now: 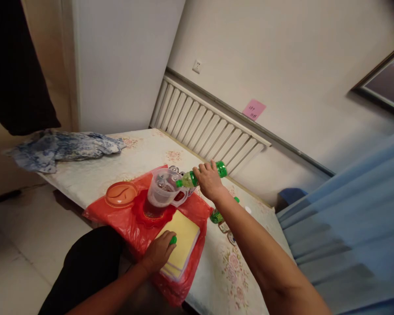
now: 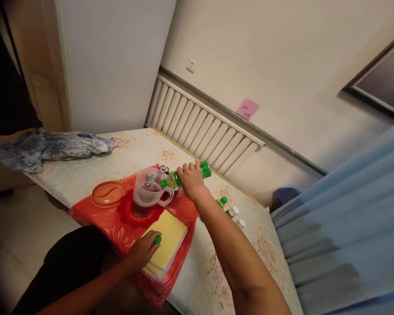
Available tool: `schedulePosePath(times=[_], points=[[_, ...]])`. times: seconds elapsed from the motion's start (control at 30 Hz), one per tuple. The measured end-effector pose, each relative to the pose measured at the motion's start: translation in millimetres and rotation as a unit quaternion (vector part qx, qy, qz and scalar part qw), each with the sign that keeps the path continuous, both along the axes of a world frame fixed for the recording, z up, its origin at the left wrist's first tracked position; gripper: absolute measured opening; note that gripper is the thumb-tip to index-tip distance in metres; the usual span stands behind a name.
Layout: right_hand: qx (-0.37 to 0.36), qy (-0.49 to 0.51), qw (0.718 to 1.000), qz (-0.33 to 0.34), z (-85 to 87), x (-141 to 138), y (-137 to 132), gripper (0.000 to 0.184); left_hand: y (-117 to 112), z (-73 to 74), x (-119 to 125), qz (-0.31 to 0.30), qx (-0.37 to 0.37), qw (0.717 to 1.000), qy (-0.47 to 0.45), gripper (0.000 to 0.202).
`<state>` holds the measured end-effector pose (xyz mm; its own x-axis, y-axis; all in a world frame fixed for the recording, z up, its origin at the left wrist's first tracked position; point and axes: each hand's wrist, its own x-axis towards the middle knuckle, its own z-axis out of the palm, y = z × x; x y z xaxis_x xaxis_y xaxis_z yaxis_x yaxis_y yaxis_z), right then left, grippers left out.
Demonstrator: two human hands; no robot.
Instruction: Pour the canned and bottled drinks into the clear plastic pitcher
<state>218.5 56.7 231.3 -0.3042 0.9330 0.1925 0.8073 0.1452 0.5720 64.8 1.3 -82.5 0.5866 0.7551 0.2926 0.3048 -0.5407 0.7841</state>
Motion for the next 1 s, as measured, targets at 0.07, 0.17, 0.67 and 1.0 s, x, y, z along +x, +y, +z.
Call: schedulePosePath(times=[0.07,0.17,0.67,1.0], points=[[-0.010,0.032,0.999,-0.021,-4.4,5.0,-0.6,0.038,0.6,2.4,-0.7,-0.004,-0.008,1.000,0.002,0.031],[-0.016,0.087,0.994,-0.057,-12.7,13.1,-2.7,0.045,2.0,7.0,-1.8,-0.011,-0.025,1.000,0.003,0.031],[0.028,0.505,0.863,0.011,-107.3,41.9,-62.4,0.053,9.0,89.9,-13.0,0.054,-0.157,0.974,-0.154,0.041],[-0.008,0.605,0.796,0.009,-156.4,31.4,-132.3,0.059,18.2,145.0,-20.0,0.089,-0.065,0.983,-0.144,0.030]])
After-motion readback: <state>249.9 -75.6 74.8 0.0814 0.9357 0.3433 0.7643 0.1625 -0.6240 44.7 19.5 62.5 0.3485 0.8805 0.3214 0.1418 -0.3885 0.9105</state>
